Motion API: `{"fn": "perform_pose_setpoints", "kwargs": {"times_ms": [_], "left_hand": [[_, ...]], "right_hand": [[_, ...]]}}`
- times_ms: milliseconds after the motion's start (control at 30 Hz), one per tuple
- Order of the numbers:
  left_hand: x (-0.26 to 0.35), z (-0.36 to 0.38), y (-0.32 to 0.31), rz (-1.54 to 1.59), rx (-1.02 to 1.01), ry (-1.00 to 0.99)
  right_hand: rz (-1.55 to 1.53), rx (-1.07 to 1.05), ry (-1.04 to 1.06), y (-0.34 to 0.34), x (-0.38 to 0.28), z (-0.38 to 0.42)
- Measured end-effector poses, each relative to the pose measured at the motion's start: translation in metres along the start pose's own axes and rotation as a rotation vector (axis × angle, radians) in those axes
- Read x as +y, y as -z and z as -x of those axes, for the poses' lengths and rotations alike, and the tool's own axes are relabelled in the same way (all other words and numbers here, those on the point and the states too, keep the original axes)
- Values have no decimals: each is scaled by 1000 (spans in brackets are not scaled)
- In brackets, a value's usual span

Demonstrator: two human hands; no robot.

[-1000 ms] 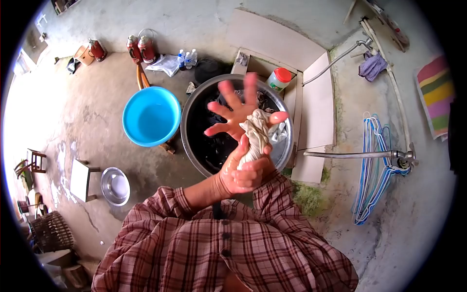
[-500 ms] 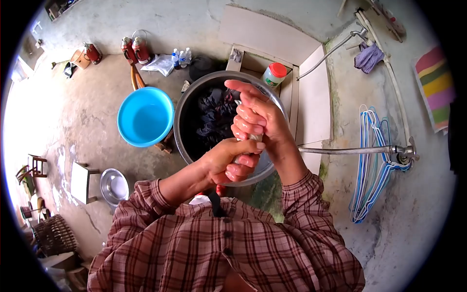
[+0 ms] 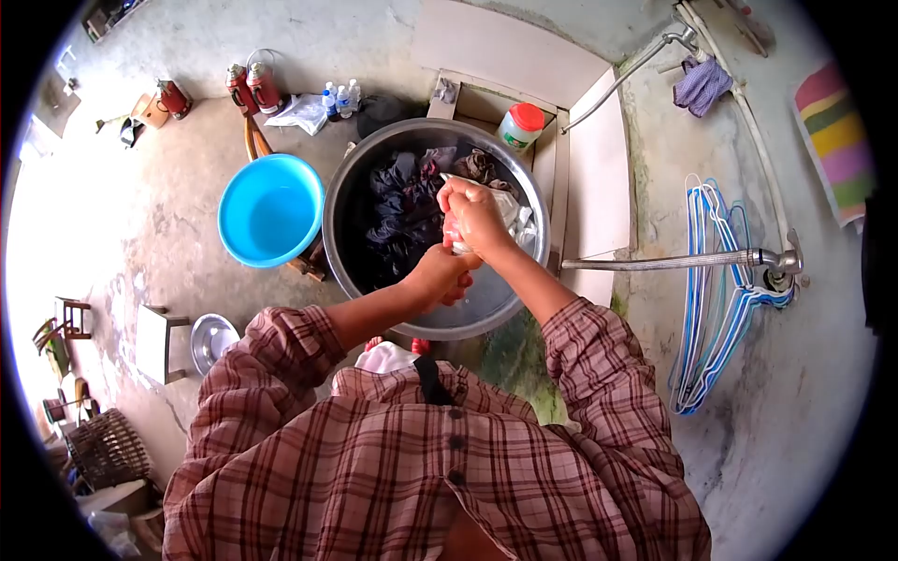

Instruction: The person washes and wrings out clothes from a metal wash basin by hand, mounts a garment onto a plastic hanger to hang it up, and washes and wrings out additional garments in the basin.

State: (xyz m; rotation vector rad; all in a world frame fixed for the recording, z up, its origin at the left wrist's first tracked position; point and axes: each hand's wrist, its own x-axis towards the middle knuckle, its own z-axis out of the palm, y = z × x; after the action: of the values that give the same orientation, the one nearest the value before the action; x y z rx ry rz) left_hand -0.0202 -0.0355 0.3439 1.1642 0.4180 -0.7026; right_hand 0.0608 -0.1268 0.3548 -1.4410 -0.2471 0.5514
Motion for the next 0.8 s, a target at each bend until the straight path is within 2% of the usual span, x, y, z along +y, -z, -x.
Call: {"fn": "perform_pose_setpoints", "kwargs": {"times_ms": [233,367,467,533,600,667,800], "left_hand": [[-38,-42,9,-172,71,-34],[-58,-69,21,-218,112,-27],[-85,-115,40,-953,-47,-175],[-88,-115,43,-1252,63,-333],[-93,-117,45,-1252,173,-401],[-99,-119,48,-955,277,-368],[-76,-83,37,-829,415,-234]], "right_hand": [[260,213,-35,-3,36,-1],[629,399,19,-10,60,-11],[855,452,81,-10,81,-16],[938,486,65,-14,85,-15],[1002,526,24,-18,90,-15],[1048,591,11,-21,95,-17],[1030,743,-60,-26,106,-21]]}}
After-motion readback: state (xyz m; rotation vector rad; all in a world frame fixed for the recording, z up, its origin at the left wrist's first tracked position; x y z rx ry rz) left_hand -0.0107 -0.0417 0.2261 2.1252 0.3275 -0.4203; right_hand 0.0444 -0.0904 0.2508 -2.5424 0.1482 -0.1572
